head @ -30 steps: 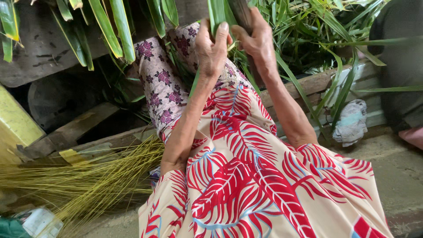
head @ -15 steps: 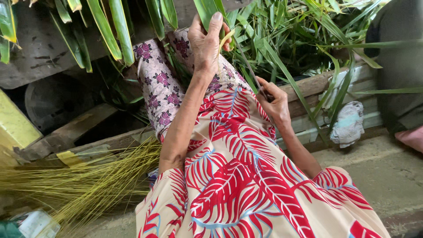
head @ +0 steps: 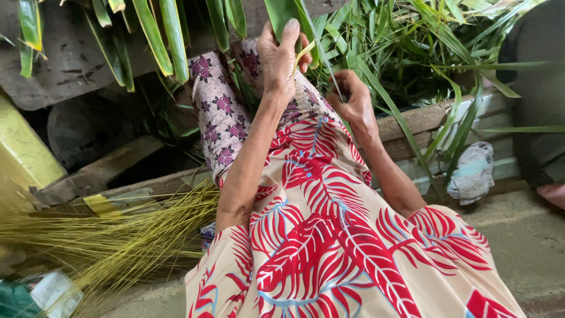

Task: The person sits on the floor and uses a large knife to split long green palm leaves into thin strips. They hold each leaf with one hand and draw the knife along its length to separate the fibers, then set the strips aside.

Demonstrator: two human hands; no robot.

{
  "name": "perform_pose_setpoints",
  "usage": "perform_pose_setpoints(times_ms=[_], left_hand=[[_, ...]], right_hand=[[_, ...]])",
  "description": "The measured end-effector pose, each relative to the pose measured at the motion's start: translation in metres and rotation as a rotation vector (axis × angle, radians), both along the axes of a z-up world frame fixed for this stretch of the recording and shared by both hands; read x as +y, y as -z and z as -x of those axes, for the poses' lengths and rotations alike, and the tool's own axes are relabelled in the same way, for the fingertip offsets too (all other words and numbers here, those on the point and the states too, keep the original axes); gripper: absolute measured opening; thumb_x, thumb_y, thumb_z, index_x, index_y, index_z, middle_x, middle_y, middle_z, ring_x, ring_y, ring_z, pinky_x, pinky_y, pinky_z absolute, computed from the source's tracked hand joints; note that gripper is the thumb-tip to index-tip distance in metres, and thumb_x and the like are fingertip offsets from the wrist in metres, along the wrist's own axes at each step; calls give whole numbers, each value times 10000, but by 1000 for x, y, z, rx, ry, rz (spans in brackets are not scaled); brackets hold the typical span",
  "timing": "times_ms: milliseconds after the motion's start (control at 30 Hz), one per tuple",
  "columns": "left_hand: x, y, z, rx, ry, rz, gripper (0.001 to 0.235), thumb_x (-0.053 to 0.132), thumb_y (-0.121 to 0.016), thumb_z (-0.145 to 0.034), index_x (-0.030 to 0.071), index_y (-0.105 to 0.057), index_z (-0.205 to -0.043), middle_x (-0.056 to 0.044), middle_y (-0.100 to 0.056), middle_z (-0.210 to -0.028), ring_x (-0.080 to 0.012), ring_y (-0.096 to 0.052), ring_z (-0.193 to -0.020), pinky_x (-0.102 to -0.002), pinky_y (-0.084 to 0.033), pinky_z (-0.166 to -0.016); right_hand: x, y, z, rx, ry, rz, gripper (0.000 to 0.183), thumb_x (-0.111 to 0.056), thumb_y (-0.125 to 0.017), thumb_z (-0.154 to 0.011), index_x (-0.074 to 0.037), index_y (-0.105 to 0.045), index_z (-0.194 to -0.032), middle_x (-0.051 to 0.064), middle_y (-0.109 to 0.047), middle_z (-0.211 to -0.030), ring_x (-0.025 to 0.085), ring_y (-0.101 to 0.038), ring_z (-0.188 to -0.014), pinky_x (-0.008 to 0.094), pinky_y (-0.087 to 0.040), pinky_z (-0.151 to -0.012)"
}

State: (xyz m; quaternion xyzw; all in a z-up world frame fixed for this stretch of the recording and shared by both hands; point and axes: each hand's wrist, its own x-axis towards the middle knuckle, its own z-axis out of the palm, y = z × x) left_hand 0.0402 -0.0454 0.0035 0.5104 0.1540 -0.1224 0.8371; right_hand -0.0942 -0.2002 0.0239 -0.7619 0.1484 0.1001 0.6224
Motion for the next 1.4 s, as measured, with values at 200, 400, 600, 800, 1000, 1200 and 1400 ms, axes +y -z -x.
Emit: perform_pose_setpoints(times_ms=[200,400,600,800,1000,1200,1400], left_hand=[[9,-5,-6,-38,-39,64,224,226,-740,-1064,28,-679,-1149,-131,-746,-776,-210,-668,-459,-294,-482,-305],[3,-8,-3,6,-1,64,203,228,-712,-1061,39,-646,-1096,-115,-710,-747,-205,-628,-455,-304,-425,-314],[9,17,-5,71,0,-60,325,231,-729,-1086,10,-666,-1315,-157,-727,-833,-207,-659,-467,-278,-470,-289],[12,41,-17,137,-27,-87,997,131,-639,-979,-31,-81,-1789,-17,-585,-693,-129,-504,-475,-251,-437,-337],[18,40,-10,31,61,-162,265,188,-662,-1113,19,-560,-1290,-73,-625,-788,-152,-549,-486,-249,-439,-321],[35,20,-3,-124,5,-441,237,313,-608,-1108,93,-637,-1190,-76,-603,-1069,-127,-685,-718,-276,-667,-536],[50,-9,3,-203,59,-316,248,289,-595,-1155,57,-622,-1240,-53,-686,-813,-107,-591,-508,-232,-506,-343]], right_hand=[[-17,12,72,152,6,142,514,-382,-684,-983,-21,-609,-1341,145,-727,-1228,257,-693,-1059,412,-596,-941],[-15,18,63,123,-17,123,421,-165,-723,-946,-20,-665,-1337,132,-774,-1244,251,-734,-1109,382,-597,-1021],[5,-10,7,102,9,18,270,-162,-684,-983,-92,-687,-1243,-13,-642,-922,96,-507,-757,261,-412,-676],[-9,-24,18,-37,-62,-130,143,-81,-650,-1062,-43,-656,-1200,4,-619,-811,74,-506,-551,220,-444,-471],[-19,-77,19,-114,83,-96,110,-109,-622,-1135,-29,-623,-1210,7,-539,-718,85,-453,-539,231,-396,-526],[-32,-38,51,199,-59,94,250,-153,-637,-1122,-67,-682,-1353,3,-639,-886,115,-559,-687,267,-476,-632],[-41,6,75,319,-184,368,519,-311,-816,-964,-73,-712,-1414,106,-814,-1236,231,-742,-1101,390,-561,-975]])
